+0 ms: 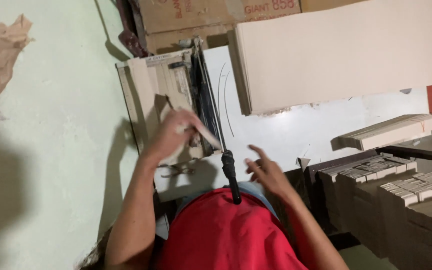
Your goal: The person uses a manual paper cutter to slice a large sheet of cardboard. They align the cardboard against the machine's guide, pull down the cutting lever to slice the material, and then remove the cut piece to repeat the process.
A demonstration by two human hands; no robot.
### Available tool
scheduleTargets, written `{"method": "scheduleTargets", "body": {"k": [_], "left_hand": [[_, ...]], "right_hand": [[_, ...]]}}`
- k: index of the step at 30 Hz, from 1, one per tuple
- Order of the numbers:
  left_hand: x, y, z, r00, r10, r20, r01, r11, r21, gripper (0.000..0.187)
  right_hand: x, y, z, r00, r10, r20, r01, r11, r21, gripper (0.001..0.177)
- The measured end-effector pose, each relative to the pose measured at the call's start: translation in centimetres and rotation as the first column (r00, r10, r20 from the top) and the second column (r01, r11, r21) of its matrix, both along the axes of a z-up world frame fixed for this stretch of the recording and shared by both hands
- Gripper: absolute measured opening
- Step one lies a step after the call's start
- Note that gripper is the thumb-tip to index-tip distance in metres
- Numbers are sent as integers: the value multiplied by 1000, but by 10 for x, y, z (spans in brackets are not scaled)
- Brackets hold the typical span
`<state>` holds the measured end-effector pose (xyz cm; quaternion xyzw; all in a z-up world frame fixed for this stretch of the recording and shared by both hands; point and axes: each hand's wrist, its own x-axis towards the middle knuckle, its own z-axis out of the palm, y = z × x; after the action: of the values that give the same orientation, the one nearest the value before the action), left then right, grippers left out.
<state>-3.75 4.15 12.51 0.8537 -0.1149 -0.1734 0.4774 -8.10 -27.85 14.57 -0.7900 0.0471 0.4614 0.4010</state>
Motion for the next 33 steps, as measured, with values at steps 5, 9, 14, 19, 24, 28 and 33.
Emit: {"method": "scheduleTargets", "body": {"k": [5, 9, 14, 19, 24, 28, 33], "left_hand": [[18, 43, -2, 705, 708, 38, -674, 686, -274, 7], [39, 87, -93, 523, 852, 9, -804, 497, -326, 4], [52, 112, -189, 347, 913, -216, -937, 348, -35, 12], [65, 118, -239, 369, 909, -195, -904, 399, 152, 38], [67, 68, -143, 402, 882, -246, -659, 465, 591, 112], [72, 48, -172, 472, 849, -236, -497, 478, 724, 94], [77, 63, -256, 415, 909, -23, -579, 284, 765, 88]], "right_hand": [[-7, -30, -9, 985, -171, 33, 174, 970, -169, 68], [-30, -52, -45, 972, -234, 33, 236, 951, -200, 70], [-60, -53, -54, 969, -247, -2, 235, 924, -300, 71], [-97, -92, -114, 933, -354, -70, 304, 876, -375, 71], [-121, -107, -136, 927, -360, -103, 277, 844, -458, 72], [-126, -107, -128, 909, -398, -124, 287, 813, -506, 71], [-135, -107, -116, 768, -635, -83, 563, 731, -386, 68]]}}
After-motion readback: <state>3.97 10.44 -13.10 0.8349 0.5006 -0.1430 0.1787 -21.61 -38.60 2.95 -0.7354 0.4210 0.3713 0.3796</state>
